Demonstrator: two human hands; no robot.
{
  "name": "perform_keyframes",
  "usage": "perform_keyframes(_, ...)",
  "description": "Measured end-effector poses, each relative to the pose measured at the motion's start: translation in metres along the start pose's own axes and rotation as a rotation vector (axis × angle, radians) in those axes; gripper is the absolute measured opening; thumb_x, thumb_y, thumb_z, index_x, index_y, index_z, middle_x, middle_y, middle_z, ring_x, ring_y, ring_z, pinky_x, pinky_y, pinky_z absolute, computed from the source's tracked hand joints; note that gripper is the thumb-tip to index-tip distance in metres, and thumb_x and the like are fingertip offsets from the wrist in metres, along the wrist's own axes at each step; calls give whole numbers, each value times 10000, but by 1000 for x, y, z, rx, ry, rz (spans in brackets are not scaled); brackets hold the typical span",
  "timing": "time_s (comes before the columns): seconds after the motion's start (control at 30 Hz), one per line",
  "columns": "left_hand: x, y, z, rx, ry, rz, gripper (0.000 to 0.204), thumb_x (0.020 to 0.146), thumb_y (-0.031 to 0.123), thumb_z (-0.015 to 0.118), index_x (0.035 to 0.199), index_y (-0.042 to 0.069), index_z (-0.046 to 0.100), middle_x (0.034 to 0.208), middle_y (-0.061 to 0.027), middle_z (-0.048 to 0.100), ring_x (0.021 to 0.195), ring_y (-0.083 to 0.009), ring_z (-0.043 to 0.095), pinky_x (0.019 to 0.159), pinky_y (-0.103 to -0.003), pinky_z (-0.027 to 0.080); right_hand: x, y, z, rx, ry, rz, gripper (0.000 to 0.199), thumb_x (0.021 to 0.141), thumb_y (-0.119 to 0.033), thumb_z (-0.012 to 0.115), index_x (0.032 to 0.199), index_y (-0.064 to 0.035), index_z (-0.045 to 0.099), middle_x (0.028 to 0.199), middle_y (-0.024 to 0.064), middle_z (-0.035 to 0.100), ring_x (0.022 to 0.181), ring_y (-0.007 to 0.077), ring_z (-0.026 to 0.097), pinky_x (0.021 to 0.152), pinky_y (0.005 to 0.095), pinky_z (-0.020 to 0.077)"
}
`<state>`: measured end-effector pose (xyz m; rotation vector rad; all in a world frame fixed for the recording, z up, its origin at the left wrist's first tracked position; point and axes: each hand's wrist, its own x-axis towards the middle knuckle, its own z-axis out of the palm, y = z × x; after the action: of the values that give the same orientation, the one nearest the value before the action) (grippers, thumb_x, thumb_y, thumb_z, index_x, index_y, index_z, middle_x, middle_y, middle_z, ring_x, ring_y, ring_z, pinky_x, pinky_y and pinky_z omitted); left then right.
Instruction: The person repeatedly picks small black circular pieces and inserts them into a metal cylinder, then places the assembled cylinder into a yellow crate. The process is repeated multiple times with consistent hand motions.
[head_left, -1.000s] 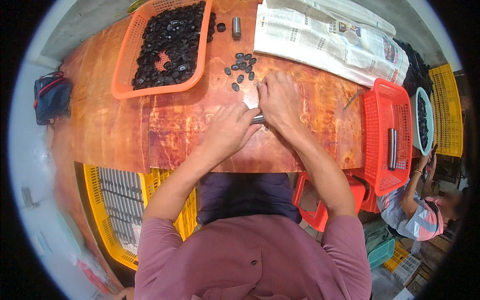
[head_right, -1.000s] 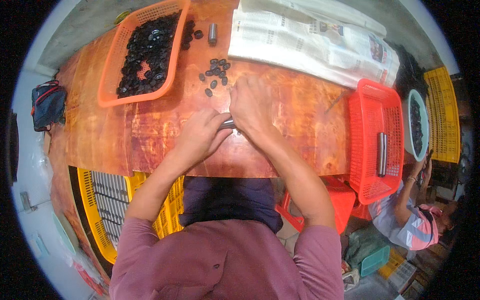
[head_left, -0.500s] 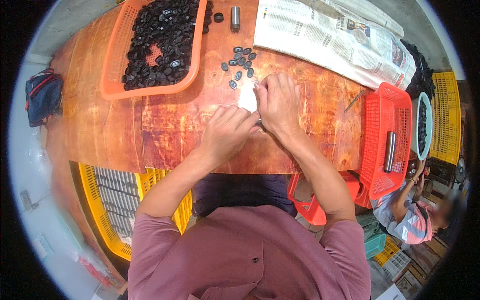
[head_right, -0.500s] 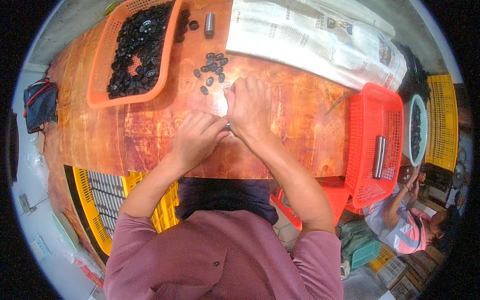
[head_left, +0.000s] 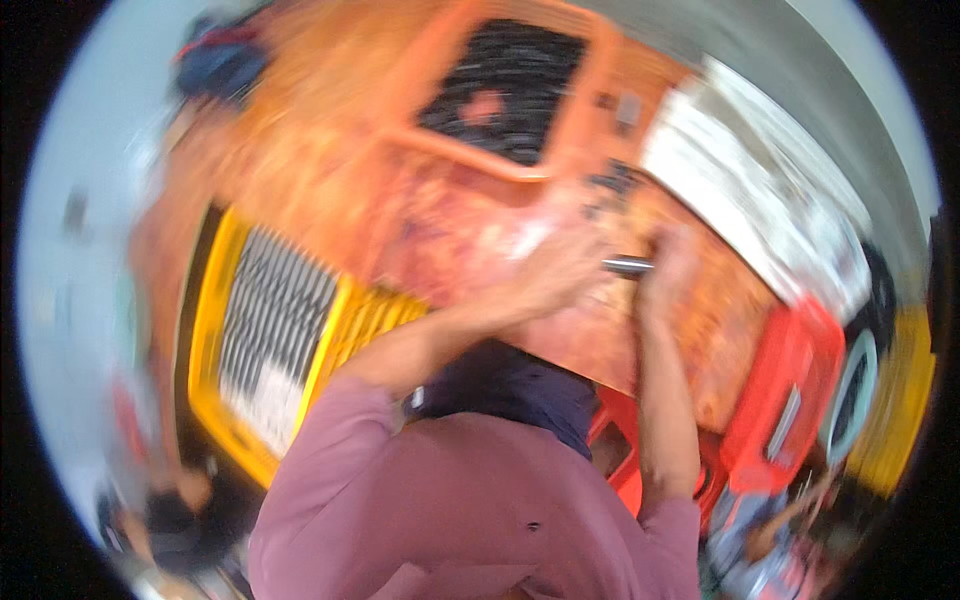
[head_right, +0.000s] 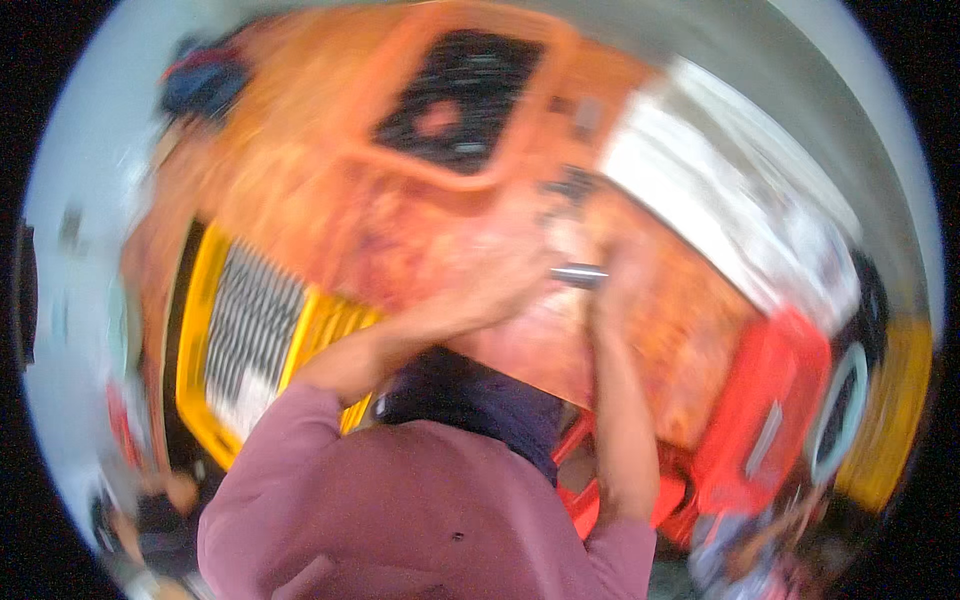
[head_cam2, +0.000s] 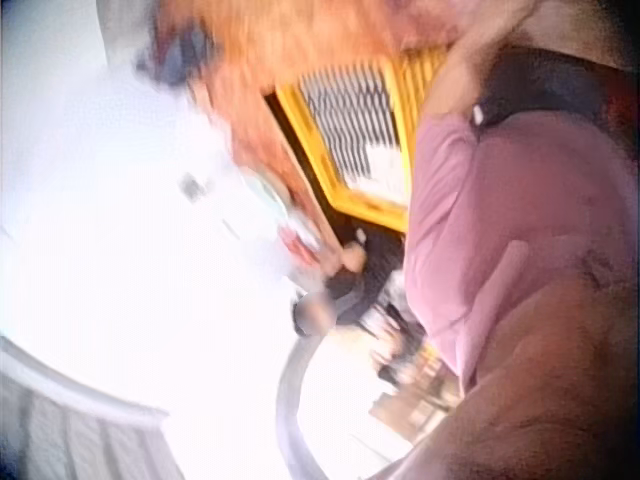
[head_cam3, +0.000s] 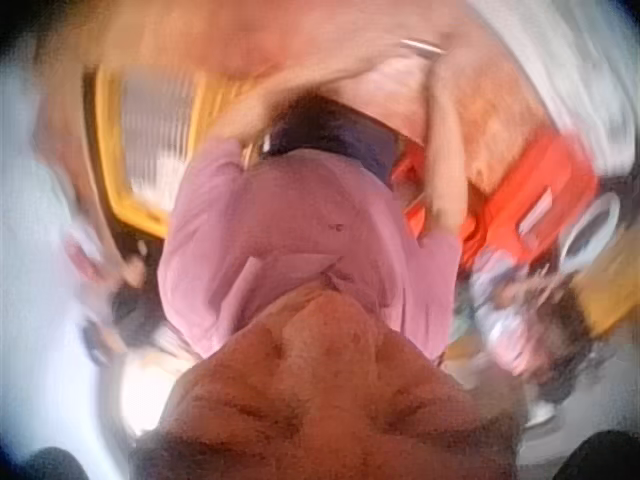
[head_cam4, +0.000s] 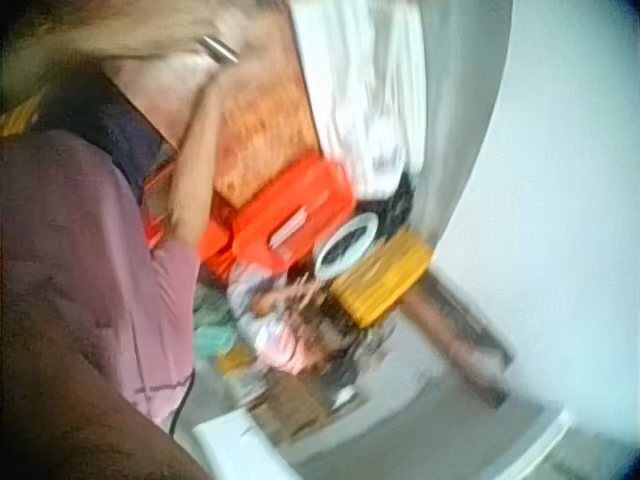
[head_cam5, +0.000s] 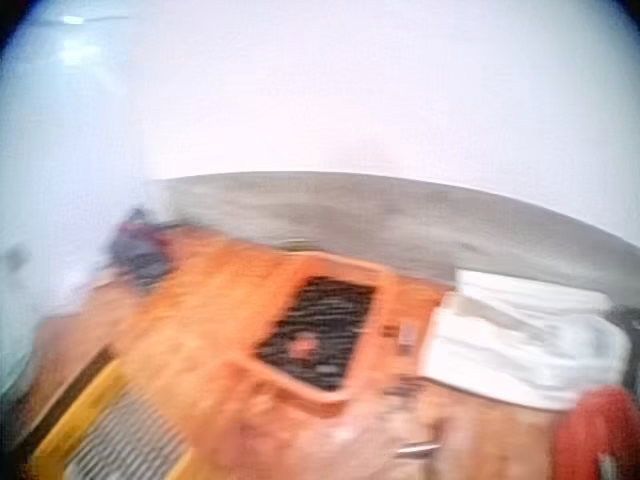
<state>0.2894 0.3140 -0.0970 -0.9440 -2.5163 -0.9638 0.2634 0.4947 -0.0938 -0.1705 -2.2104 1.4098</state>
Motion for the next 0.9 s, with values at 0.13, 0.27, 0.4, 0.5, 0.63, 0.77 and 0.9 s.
perform_keyframes(0.13, 5, 42, -42, -764, 72, -484, 375, 977, 270, 640, 1289, 65, 605, 1024, -170, 700, 908, -292, 687, 832, -425, 554, 4, 12, -14, 382, -35, 202, 208, 1014, -188, 496, 823, -113, 533, 753, -35, 424, 711, 110, 447, 643, 276, 383)
perform_keyframes(0.27, -46, 55, -83, -662, 64, -581, 315, 934, 258, 702, 1149, 29, 685, 981, -152, 717, 880, -225, 678, 802, -397, 540, -5, -16, -10, 336, -66, 171, 363, 1080, -329, 479, 850, -63, 572, 769, -19, 423, 700, 121, 407, 640, 269, 344)
perform_keyframes(0.4, -115, 57, -151, -562, 451, -608, 264, 959, 230, 686, 1132, 31, 670, 926, -81, 700, 840, -183, 653, 743, -373, 538, 15, 38, -23, 302, -157, 206, 403, 1078, -364, 472, 906, -27, 611, 816, 2, 489, 746, 137, 447, 677, 292, 382)
perform_keyframes(0.5, -191, 40, -222, -643, 623, -1057, 386, 964, 300, 688, 1279, 83, 634, 832, -47, 662, 731, -119, 626, 631, -283, 522, 18, 44, -25, 162, -177, 170, 454, 1077, -385, 480, 1016, 38, 635, 938, 62, 567, 851, 199, 518, 770, 344, 441)
perform_keyframes(0.63, -317, 29, -295, -333, 1188, -1371, 361, 1012, 201, 606, 1317, 8, 586, 839, -14, 602, 686, -106, 596, 588, -239, 508, 11, 24, -16, 162, -148, 165, 449, 1071, -363, 516, 1099, 62, 657, 978, 74, 600, 866, 200, 533, 788, 337, 448)
perform_keyframes(0.77, -463, 4, -310, -285, 1617, -1554, 288, 1043, 201, 574, 1205, -34, 618, 949, -88, 672, 731, -144, 648, 569, -240, 518, 8, 12, -16, 97, -169, 189, 436, 1064, -332, 531, 1108, 82, 659, 1000, 91, 621, 876, 208, 546, 801, 339, 461)
perform_keyframes(0.9, -589, -15, -279, -522, 1911, -1614, 246, 1048, 185, 570, 1154, -32, 617, 997, -136, 687, 779, -202, 685, 555, -259, 568, 12, 21, -17, 49, -190, 151, 370, 1060, -325, 555, 976, 27, 633, 870, 44, 549, 789, 167, 495, 725, 317, 425)
